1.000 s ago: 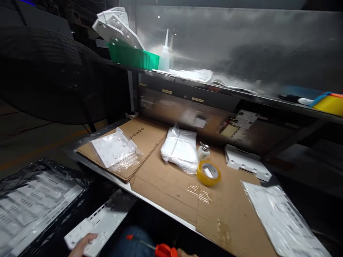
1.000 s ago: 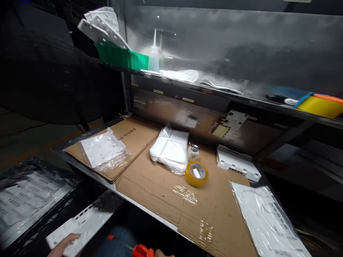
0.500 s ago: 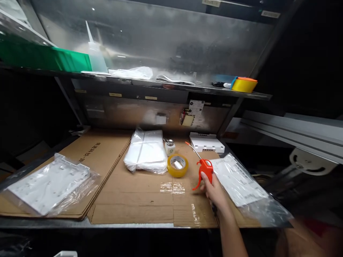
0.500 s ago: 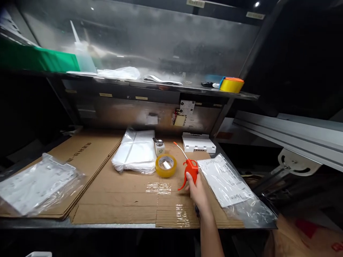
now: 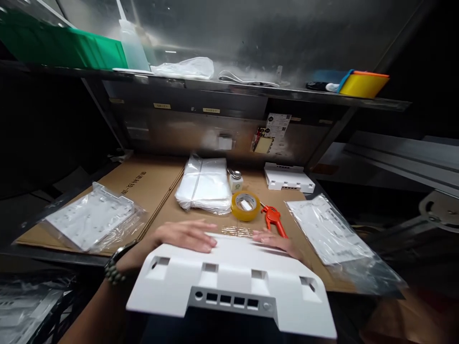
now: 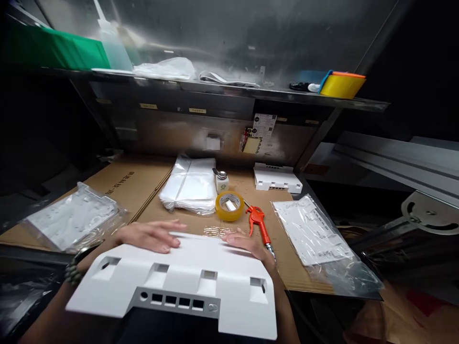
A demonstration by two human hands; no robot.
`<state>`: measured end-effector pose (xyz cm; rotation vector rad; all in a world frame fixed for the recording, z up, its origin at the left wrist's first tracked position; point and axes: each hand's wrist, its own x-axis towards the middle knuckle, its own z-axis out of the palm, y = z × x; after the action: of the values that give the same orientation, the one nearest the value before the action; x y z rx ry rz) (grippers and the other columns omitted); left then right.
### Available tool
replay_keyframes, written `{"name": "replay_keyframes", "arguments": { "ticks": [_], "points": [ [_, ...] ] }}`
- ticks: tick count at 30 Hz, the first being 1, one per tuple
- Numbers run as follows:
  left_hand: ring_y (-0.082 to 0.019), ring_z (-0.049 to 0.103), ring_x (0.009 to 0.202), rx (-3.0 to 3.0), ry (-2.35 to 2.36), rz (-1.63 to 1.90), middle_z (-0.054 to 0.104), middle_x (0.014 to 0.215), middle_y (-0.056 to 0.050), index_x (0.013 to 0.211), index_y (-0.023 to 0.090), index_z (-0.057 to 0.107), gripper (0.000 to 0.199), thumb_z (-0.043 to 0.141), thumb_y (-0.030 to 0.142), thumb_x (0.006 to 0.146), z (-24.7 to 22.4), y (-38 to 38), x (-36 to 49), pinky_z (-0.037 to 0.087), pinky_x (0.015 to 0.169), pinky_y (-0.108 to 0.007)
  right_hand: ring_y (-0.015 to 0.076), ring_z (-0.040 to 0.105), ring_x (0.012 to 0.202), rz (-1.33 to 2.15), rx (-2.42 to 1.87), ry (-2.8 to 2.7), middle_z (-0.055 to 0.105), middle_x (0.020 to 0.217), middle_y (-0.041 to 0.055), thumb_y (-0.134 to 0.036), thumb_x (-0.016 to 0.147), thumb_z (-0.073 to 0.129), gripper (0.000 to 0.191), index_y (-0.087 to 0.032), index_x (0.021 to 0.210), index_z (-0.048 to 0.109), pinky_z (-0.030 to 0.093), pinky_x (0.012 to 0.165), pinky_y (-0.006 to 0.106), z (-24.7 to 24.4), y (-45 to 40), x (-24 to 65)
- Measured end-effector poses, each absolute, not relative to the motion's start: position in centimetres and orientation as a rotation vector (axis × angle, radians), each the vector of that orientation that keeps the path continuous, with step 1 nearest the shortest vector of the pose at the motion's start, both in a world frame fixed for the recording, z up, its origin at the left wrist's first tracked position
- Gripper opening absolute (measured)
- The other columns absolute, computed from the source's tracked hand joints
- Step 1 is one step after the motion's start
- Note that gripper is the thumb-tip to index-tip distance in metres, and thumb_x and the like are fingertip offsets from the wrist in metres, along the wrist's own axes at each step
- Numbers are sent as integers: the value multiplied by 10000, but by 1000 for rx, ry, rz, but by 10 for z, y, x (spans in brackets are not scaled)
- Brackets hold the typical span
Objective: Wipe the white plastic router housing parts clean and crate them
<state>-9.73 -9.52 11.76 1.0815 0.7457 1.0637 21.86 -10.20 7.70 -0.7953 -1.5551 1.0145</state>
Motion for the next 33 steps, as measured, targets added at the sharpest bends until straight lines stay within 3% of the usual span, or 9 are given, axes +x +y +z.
{"name": "replay_keyframes", "arguments": {
  "ticks": [2, 5, 15, 19, 21, 24, 26, 29, 33],
  "points": [
    [-435, 614, 1280, 1480, 633, 866, 807, 1045, -169, 907, 245, 856, 380, 849, 579, 725, 126, -71, -90, 235, 1248, -545, 304, 706, 1196, 952, -814, -1560, 797, 1161, 17, -497, 878, 742, 300, -334, 1126, 787, 428, 1196, 513, 75, -100, 232],
    [-420, 674, 1207, 1831, 499, 731, 782, 1150, -167, 1094, 244, 820, 453, 659, 614, 887, 131, -46, -83, 380, 1164, -571, 303, 717, 1179, 927, -816, -1652, 796, 1166, 24, -429, 870, 760, 323, -315, 1172, 773, 469, 1167, 499, 68, -99, 247],
    [-422, 698, 1160, 1725, 593, 723, 788, 1131, -176, 1083, 202, 824, 384, 784, 454, 796, 113, -42, -84, 479, 1092, -555, 309, 714, 1176, 1037, -941, -1597, 791, 1174, 49, -501, 842, 775, 377, -312, 1168, 768, 523, 1104, 477, 38, -97, 248],
    [-340, 732, 1084, 1600, 857, 683, 775, 1201, -128, 1285, 236, 728, 526, 818, 359, 782, 95, -34, -91, 600, 919, -446, 352, 756, 1037, 1397, -1098, -1161, 814, 1053, 92, -611, 676, 883, 508, -254, 1026, 790, 607, 938, 502, 25, -108, 239],
    [-307, 758, 962, 1584, 924, 677, 781, 1148, -130, 1370, 221, 654, 603, 789, 410, 813, 87, -25, -91, 632, 790, -401, 354, 747, 1073, 1494, -1099, -872, 806, 1093, 108, -666, 702, 843, 588, -234, 1093, 763, 595, 960, 512, 17, -115, 233],
    [-283, 751, 855, 1636, 1098, 757, 772, 1019, -132, 1279, 172, 665, 515, 603, 546, 931, 76, -4, -89, 628, 747, -401, 343, 709, 1182, 1591, -1077, -536, 781, 1193, 126, -638, 830, 751, 621, -205, 1270, 687, 566, 1020, 521, 9, -121, 229],
    [-310, 708, 1022, 1738, 1287, 867, 741, 1102, -144, 1169, 181, 683, 441, 536, 546, 969, 67, 13, -89, 577, 924, -458, 351, 690, 1221, 1621, -1056, -403, 767, 1230, 138, -629, 857, 727, 663, -181, 1338, 647, 565, 1028, 531, 8, -121, 232],
    [-380, 572, 1232, 1960, 1497, 899, 708, 1184, -148, 1088, 215, 690, 343, 684, 476, 867, 49, 35, -92, 424, 1096, -516, 350, 655, 1280, 1537, -1027, -309, 726, 1325, 134, -638, 880, 693, 711, -188, 1421, 591, 556, 1057, 533, 11, -120, 240],
    [-358, 653, 1017, 2147, 1654, 795, 735, 1012, -152, 1055, 216, 622, 253, 512, 412, 938, 34, 56, -101, 469, 931, -473, 333, 622, 1329, 1398, -996, -244, 666, 1422, 113, -617, 909, 670, 743, -216, 1511, 504, 547, 1089, 516, 20, -119, 247]
  ]
}}
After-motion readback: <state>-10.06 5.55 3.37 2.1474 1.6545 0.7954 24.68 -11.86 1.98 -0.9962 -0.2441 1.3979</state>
